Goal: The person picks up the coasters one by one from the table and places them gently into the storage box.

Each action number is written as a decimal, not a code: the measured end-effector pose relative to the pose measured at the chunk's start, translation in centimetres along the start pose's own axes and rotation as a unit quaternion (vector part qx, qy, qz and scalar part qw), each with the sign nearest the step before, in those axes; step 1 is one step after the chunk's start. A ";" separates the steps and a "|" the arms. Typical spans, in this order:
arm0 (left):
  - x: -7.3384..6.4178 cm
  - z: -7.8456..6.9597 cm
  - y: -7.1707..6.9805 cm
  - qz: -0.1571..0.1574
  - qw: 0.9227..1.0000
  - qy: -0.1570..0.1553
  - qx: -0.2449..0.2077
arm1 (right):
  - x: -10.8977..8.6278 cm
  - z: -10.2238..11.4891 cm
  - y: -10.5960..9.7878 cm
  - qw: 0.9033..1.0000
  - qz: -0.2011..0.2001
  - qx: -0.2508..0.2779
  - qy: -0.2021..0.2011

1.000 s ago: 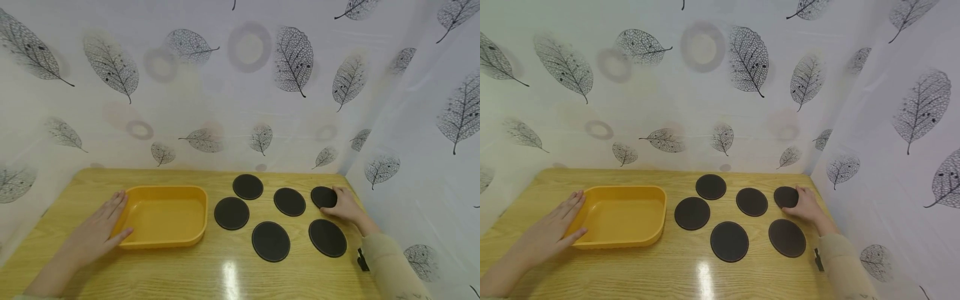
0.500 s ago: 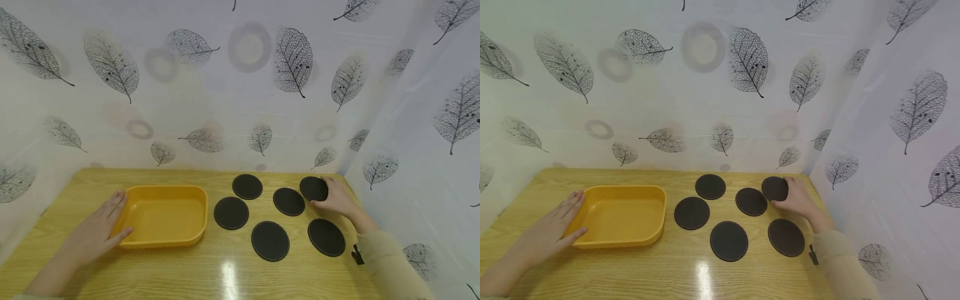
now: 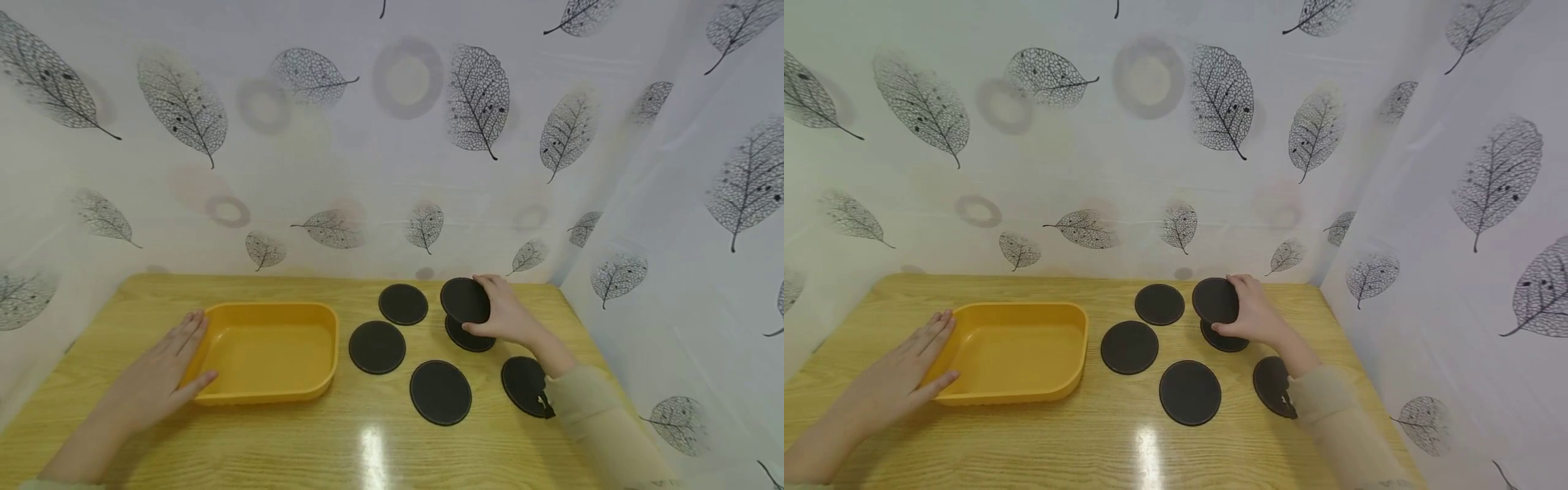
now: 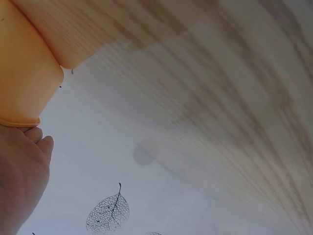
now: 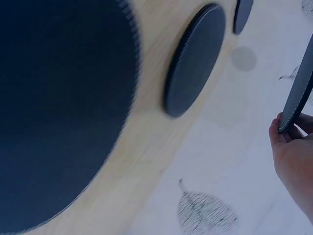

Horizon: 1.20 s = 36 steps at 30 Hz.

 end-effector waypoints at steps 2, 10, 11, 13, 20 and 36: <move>0.0 0.0 0.0 0.003 1.000 -0.002 -0.001 | 0.3 1.5 0.4 1.000 0.005 0.010 -0.013; 0.0 0.0 0.0 0.007 1.000 -0.005 -0.003 | 1.6 7.4 1.8 0.996 0.020 0.049 -0.076; 0.0 0.0 -0.1 0.007 1.000 -0.004 -0.004 | 1.7 8.1 2.0 0.995 0.021 0.052 -0.085; 0.0 0.0 -0.1 0.005 1.000 -0.005 -0.004 | 2.0 9.5 2.3 0.993 0.025 0.060 -0.102; -0.1 -0.1 -0.2 0.007 1.000 -0.007 -0.010 | 3.0 13.6 4.3 0.988 0.056 0.073 -0.128; 0.0 -0.1 0.0 0.014 1.000 -0.007 -0.008 | 4.8 23.0 11.2 0.967 0.130 0.040 -0.214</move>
Point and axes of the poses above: each hand's wrist, its own x-axis towards the middle knuckle, its own y-axis out of the palm, z = x × y, the point moved 10 cm from there along x, towards the middle knuckle, and after that the axes turned 3 degrees about x, right-handed, at the moved point
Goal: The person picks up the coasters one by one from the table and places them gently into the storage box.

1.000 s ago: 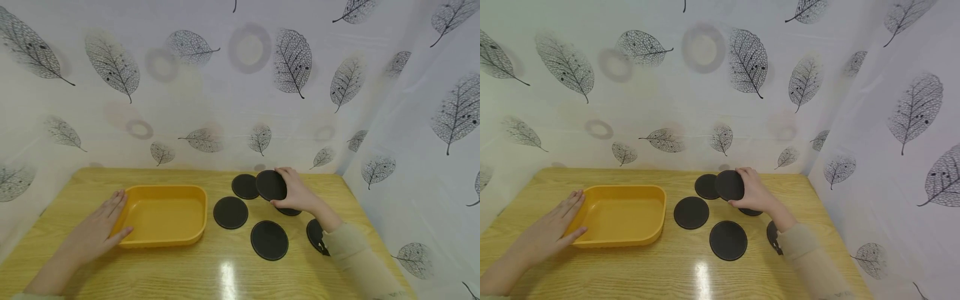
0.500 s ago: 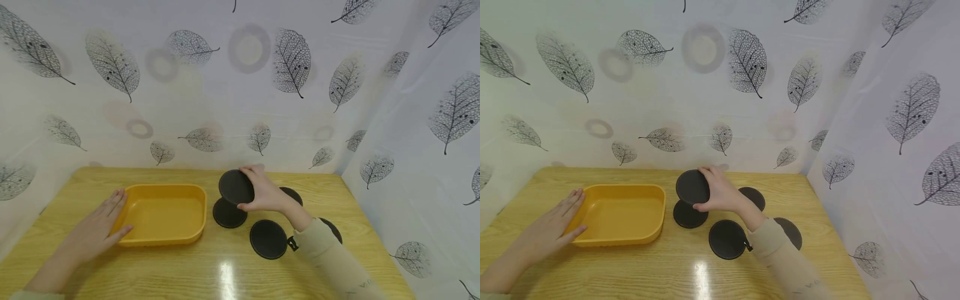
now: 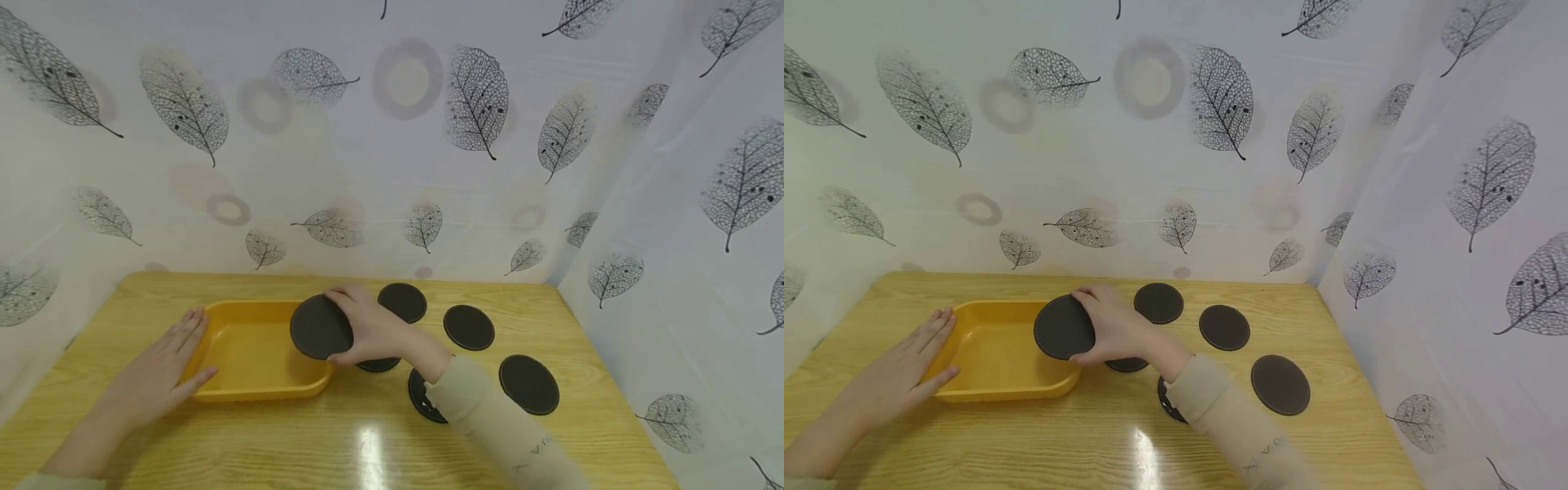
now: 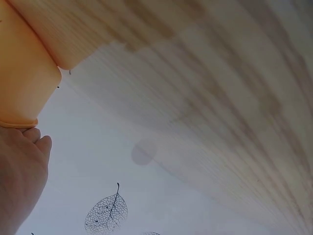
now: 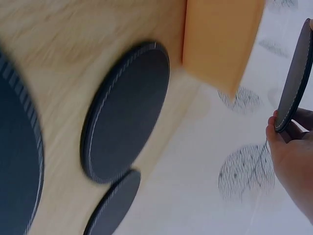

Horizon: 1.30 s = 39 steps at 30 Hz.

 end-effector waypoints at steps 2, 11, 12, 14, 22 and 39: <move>0.0 0.0 0.0 -0.001 1.000 0.000 0.002 | 0.7 0.6 0.7 1.000 0.004 -0.008 -0.007; -0.1 0.1 0.0 -0.005 1.000 -0.001 -0.006 | 3.5 2.2 3.8 0.997 0.032 -0.060 -0.025; -0.1 0.1 0.0 -0.004 1.000 -0.002 -0.006 | 3.8 2.3 4.1 0.997 0.037 -0.069 -0.027; -0.1 0.2 0.1 -0.003 1.000 -0.003 -0.005 | 4.3 2.5 4.8 0.995 0.048 -0.089 -0.027; -0.1 0.2 0.1 -0.009 1.000 0.003 -0.004 | 5.6 2.7 7.5 0.977 0.091 -0.192 -0.012; 0.0 0.2 0.2 -0.005 1.000 0.001 -0.008 | 5.9 2.3 9.4 0.955 0.120 -0.272 0.020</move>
Point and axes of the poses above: each hand's wrist, its own x-axis towards the middle knuckle, its own y-axis out of the palm, z = x × y, the point moved 10 cm from there along x, towards the middle knuckle, and after that the axes turned 3 degrees about x, right-handed, at the moved point
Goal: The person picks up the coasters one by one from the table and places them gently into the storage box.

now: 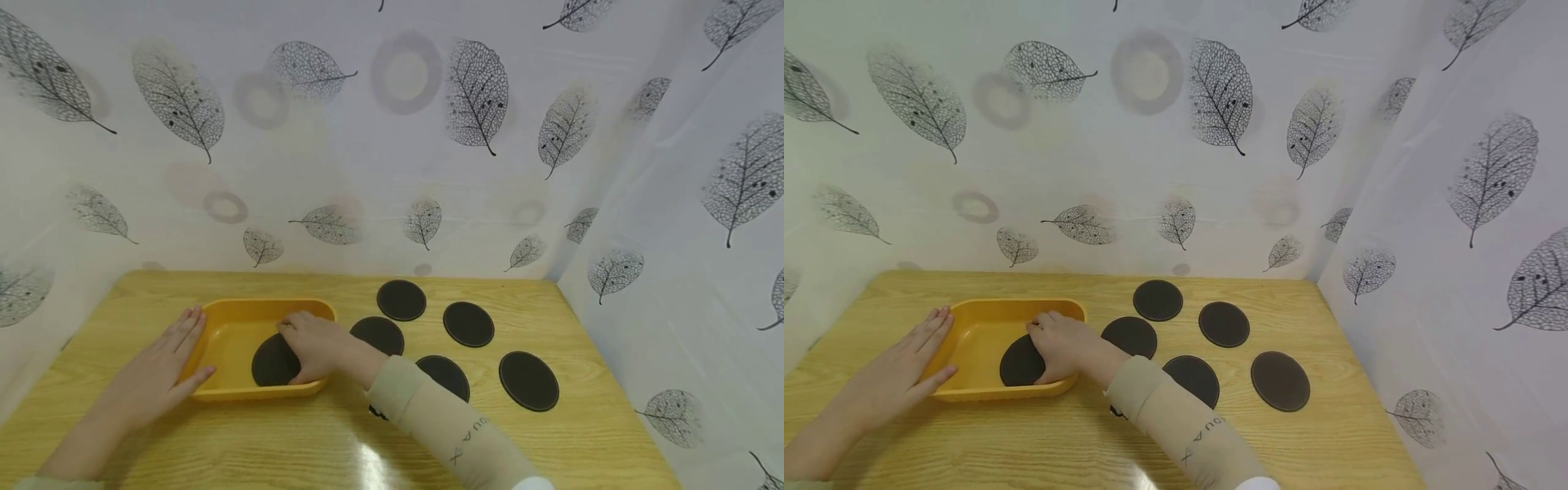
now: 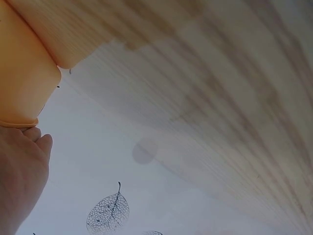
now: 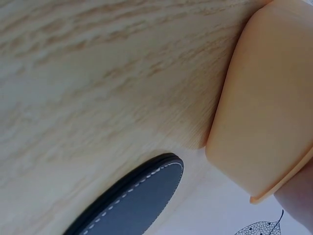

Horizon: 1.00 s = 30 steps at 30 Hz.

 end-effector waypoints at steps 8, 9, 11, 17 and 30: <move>0.1 0.0 0.1 0.004 1.000 -0.001 0.000 | -0.7 -0.6 -0.7 0.997 -0.027 0.076 -0.018; 0.1 0.0 0.1 0.005 1.000 -0.001 -0.001 | -0.9 -0.8 -0.9 0.995 -0.032 0.087 -0.021; 0.1 0.0 0.1 0.004 1.000 0.000 -0.002 | -1.5 -1.3 -1.2 0.993 -0.038 0.111 -0.021; 0.2 0.0 0.0 0.000 1.000 0.002 -0.004 | -3.9 -3.4 -2.3 0.986 -0.055 0.156 0.002; 0.1 0.1 0.1 0.000 1.000 0.002 -0.005 | -11.0 -9.8 -4.2 0.958 -0.154 0.239 0.041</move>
Point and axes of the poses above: each hand's wrist, its own x-axis towards the middle knuckle, its own y-axis out of the palm, z = x × y, the point moved 10 cm from there along x, towards the middle knuckle, and after that the axes turned 3 degrees about x, right-handed, at the moved point
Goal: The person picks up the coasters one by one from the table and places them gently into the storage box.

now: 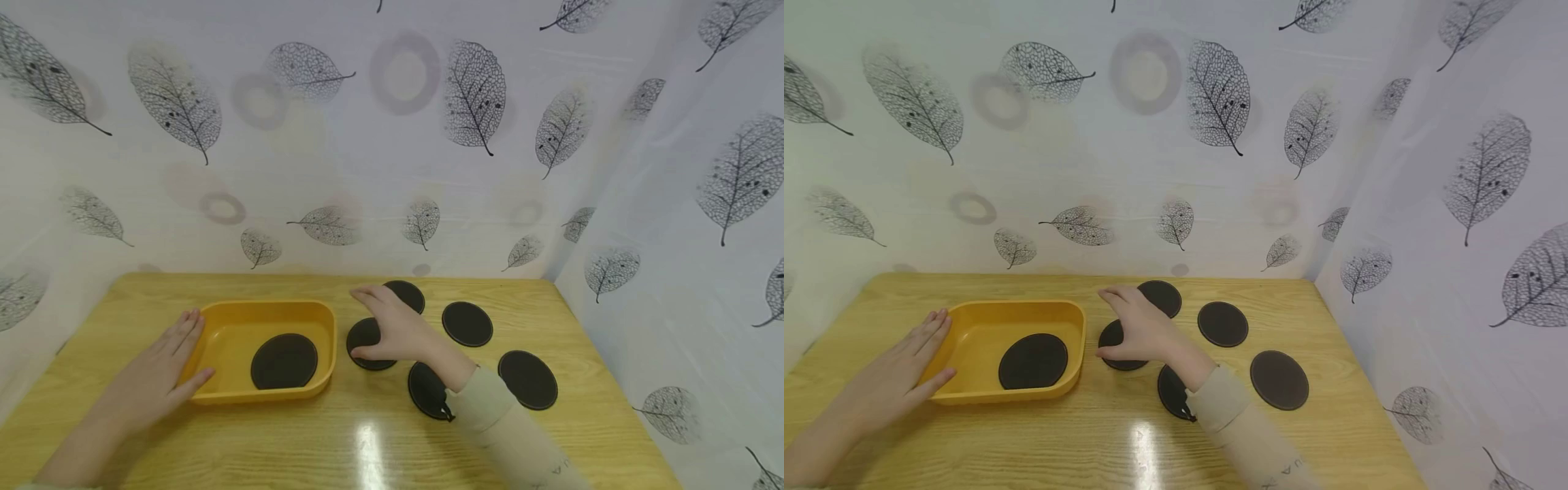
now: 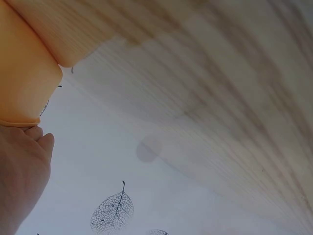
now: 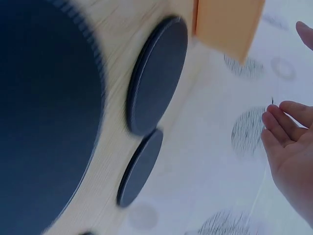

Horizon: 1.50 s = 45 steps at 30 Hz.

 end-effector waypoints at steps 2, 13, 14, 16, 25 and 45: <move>0.0 0.1 0.1 0.004 1.000 -0.003 -0.001 | -1.1 -1.1 -0.8 1.000 -0.008 0.011 0.015; 0.4 -0.1 0.2 0.009 1.000 -0.002 -0.003 | -7.4 -6.5 -4.8 0.994 -0.054 0.014 0.097; 0.4 -0.2 0.1 0.007 1.000 0.000 -0.003 | -7.9 -6.9 -5.1 0.993 -0.060 0.008 0.098; 0.5 -0.2 0.1 0.005 1.000 0.002 -0.003 | -9.2 -7.8 -5.7 0.992 -0.071 -0.002 0.104; 0.5 -0.3 0.0 -0.003 1.000 0.008 -0.001 | -15.0 -12.1 -7.1 0.984 -0.098 -0.008 0.151; 0.1 0.0 0.1 0.000 1.000 -0.002 -0.005 | -25.1 -16.3 -6.6 0.967 -0.117 -0.015 0.225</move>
Point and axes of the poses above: each hand's wrist, its own x-axis towards the middle knuckle, its own y-axis out of the palm, z = x × y, the point moved 10 cm from there along x, towards the middle knuckle, and after that the axes turned 3 degrees about x, right-handed, at the moved point
